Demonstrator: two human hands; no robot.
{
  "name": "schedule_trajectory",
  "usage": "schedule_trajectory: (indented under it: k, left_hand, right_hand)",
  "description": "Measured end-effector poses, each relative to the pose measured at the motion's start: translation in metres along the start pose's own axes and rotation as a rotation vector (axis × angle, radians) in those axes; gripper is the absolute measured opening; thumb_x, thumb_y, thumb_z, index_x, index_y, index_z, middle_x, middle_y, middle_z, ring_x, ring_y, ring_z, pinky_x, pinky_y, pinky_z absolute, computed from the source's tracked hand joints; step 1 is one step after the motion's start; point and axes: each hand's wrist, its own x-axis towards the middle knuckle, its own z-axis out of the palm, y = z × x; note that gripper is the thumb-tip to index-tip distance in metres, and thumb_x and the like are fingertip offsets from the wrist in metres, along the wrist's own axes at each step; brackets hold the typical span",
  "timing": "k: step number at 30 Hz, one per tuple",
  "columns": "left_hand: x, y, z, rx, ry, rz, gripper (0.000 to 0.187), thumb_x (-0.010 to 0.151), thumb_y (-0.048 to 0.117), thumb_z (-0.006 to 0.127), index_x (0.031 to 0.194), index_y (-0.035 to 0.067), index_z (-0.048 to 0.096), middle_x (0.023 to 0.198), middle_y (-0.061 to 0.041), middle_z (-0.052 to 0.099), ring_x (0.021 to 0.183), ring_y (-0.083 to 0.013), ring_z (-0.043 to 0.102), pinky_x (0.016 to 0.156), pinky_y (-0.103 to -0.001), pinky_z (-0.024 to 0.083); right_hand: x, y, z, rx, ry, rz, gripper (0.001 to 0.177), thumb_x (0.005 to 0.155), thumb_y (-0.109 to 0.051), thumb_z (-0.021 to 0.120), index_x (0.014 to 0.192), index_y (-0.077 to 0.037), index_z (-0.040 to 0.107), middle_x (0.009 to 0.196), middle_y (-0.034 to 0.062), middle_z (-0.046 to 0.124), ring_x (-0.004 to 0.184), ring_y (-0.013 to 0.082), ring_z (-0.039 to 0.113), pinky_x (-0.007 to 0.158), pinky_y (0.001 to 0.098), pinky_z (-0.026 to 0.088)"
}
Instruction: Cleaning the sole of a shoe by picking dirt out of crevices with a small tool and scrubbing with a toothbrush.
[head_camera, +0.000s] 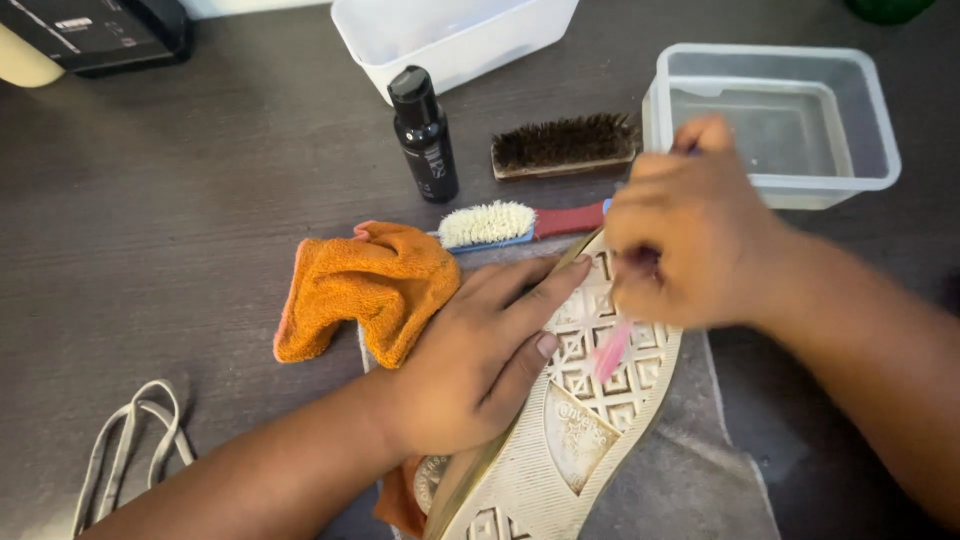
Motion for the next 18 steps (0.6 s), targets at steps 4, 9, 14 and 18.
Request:
schedule_trajectory:
  k: [4, 9, 14, 18]
  left_hand:
    - [0.001, 0.001, -0.002, -0.009, -0.014, -0.005, 0.049, 0.113, 0.019, 0.041, 0.159, 0.002, 0.038, 0.153, -0.031, 0.054, 0.135, -0.0482, 0.058, 0.117, -0.054, 0.046]
    - [0.002, 0.003, -0.004, 0.002, -0.032, -0.022, 0.050, 0.114, 0.021, 0.040, 0.159, 0.002, 0.038, 0.152, -0.029, 0.055, 0.135, -0.0473, 0.058, 0.119, -0.054, 0.045]
    - [0.003, 0.002, -0.004, 0.000, -0.024, -0.006, 0.050, 0.113, 0.019, 0.041, 0.159, 0.000, 0.038, 0.151, -0.031, 0.055, 0.135, -0.0470, 0.059, 0.118, -0.053, 0.046]
    - [0.001, 0.002, -0.003, 0.007, -0.025, -0.011, 0.050, 0.113, 0.019, 0.041, 0.159, 0.001, 0.038, 0.151, -0.030, 0.055, 0.134, -0.0469, 0.059, 0.118, -0.053, 0.046]
  right_hand:
    - [-0.003, 0.014, -0.003, -0.102, 0.080, 0.074, 0.024, 0.075, -0.023, 0.064, 0.063, -0.021, 0.044, 0.058, -0.0068, 0.040, 0.062, 0.0215, 0.044, 0.090, 0.0497, 0.024]
    - [-0.003, 0.003, -0.004, -0.125, -0.029, 0.023, 0.025, 0.077, -0.036, 0.056, 0.057, -0.028, 0.046, 0.057, -0.0094, 0.045, 0.064, 0.0179, 0.046, 0.090, 0.0477, 0.028]
    - [-0.002, -0.002, -0.010, -0.156, 0.054, 0.019, 0.023, 0.081, -0.025, 0.057, 0.061, -0.020, 0.048, 0.058, -0.0059, 0.044, 0.064, 0.0210, 0.043, 0.091, 0.0488, 0.027]
    - [-0.004, 0.015, -0.010, -0.241, -0.019, 0.050, 0.028, 0.083, -0.029, 0.058, 0.057, -0.026, 0.050, 0.054, -0.0090, 0.049, 0.060, 0.0178, 0.049, 0.090, 0.0493, 0.031]
